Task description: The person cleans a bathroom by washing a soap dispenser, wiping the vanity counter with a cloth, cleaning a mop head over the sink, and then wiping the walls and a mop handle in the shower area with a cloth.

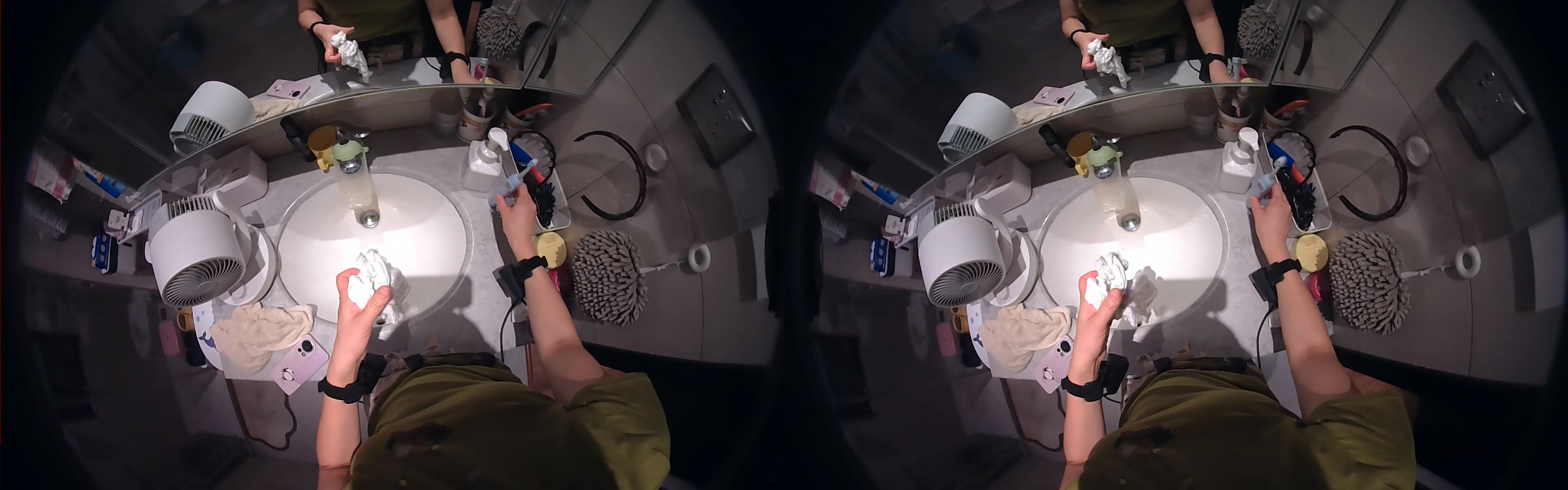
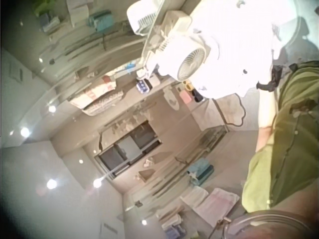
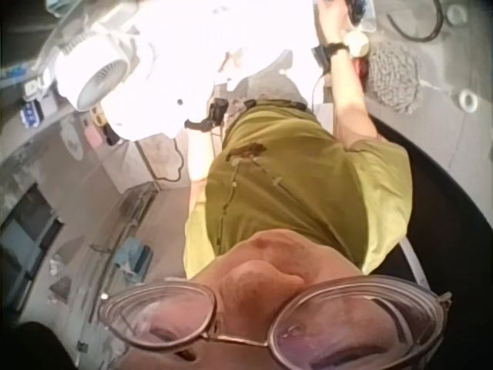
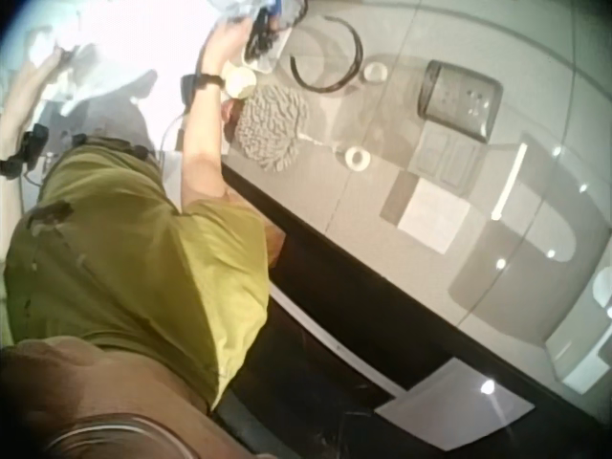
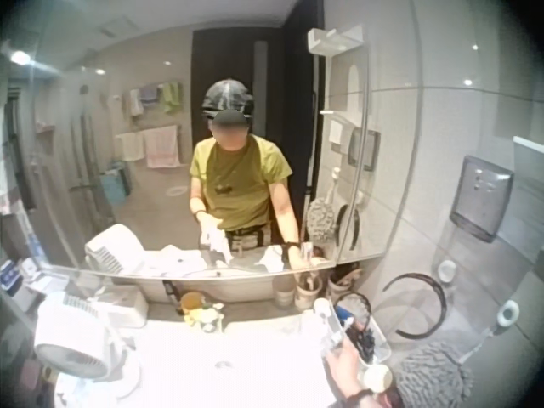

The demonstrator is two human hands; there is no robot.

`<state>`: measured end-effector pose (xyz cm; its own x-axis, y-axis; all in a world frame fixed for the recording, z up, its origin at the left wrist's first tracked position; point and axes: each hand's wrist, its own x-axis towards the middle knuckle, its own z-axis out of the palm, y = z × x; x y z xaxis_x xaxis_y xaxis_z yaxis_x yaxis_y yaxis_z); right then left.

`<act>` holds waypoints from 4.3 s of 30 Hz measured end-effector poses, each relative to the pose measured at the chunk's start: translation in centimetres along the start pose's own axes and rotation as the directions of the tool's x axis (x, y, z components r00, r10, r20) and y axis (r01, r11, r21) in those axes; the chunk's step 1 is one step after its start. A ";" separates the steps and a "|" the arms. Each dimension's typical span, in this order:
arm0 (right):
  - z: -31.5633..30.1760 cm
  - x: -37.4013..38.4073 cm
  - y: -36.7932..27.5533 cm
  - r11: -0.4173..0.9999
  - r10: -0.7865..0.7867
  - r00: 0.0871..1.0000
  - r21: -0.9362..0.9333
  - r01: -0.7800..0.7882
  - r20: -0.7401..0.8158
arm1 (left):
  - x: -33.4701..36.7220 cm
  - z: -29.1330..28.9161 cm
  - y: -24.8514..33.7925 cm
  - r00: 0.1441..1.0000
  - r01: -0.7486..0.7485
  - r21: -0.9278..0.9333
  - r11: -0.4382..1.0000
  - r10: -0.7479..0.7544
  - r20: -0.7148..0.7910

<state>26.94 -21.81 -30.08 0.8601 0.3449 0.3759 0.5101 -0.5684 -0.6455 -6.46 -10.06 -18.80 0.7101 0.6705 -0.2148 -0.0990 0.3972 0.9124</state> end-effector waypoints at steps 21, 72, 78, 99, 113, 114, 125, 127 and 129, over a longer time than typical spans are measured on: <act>-4.9 -6.8 -17.2 0.785 -0.140 0.423 0.361 -0.504 0.895 | 1.0 1.1 -0.9 0.995 -0.021 -0.082 0.996 0.012 -0.104; -2.7 2.8 -20.8 0.961 -0.240 0.356 0.272 -0.044 0.903 | 4.0 -0.1 0.5 0.970 0.039 -0.351 0.935 -0.120 -0.211; -1.0 2.5 -19.3 0.960 -0.276 0.324 0.274 0.055 0.905 | 4.4 -0.7 -1.4 0.957 -0.010 -0.314 0.949 -0.082 -0.277; -4.7 1.1 -24.8 0.787 -0.601 0.126 0.556 0.267 0.789 | 4.3 -0.4 -2.4 0.973 -0.150 0.107 0.983 0.166 -0.160; -1.0 -4.4 -20.2 0.765 -0.499 0.124 0.503 -0.401 0.858 | 4.4 -0.2 -3.2 0.970 -0.222 -0.040 0.974 0.216 -0.109; -0.1 -3.7 -19.2 0.783 -0.501 0.021 0.463 -0.414 0.865 | 4.5 -0.4 -3.7 0.991 -0.132 -0.171 0.976 0.124 -0.056; 10.5 10.6 -17.9 0.771 -0.637 0.760 0.107 0.628 0.132 | 3.1 -3.0 -3.9 0.946 -0.012 0.179 0.984 0.069 -0.316; 13.4 12.7 -18.1 0.747 -0.648 0.745 -0.060 0.662 0.161 | 2.3 -3.3 -5.6 0.947 -0.077 0.271 0.960 0.155 -0.282; 15.7 14.8 -18.7 0.622 -0.780 0.625 -0.130 0.772 -0.018 | 1.3 -3.7 -6.1 0.964 -0.009 0.236 0.972 0.071 -0.258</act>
<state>29.97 5.69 -22.91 0.1399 0.6456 0.7507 0.9826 -0.1839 -0.0250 -7.47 -9.26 -25.90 0.4977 0.8359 -0.2315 0.0622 0.2318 0.9708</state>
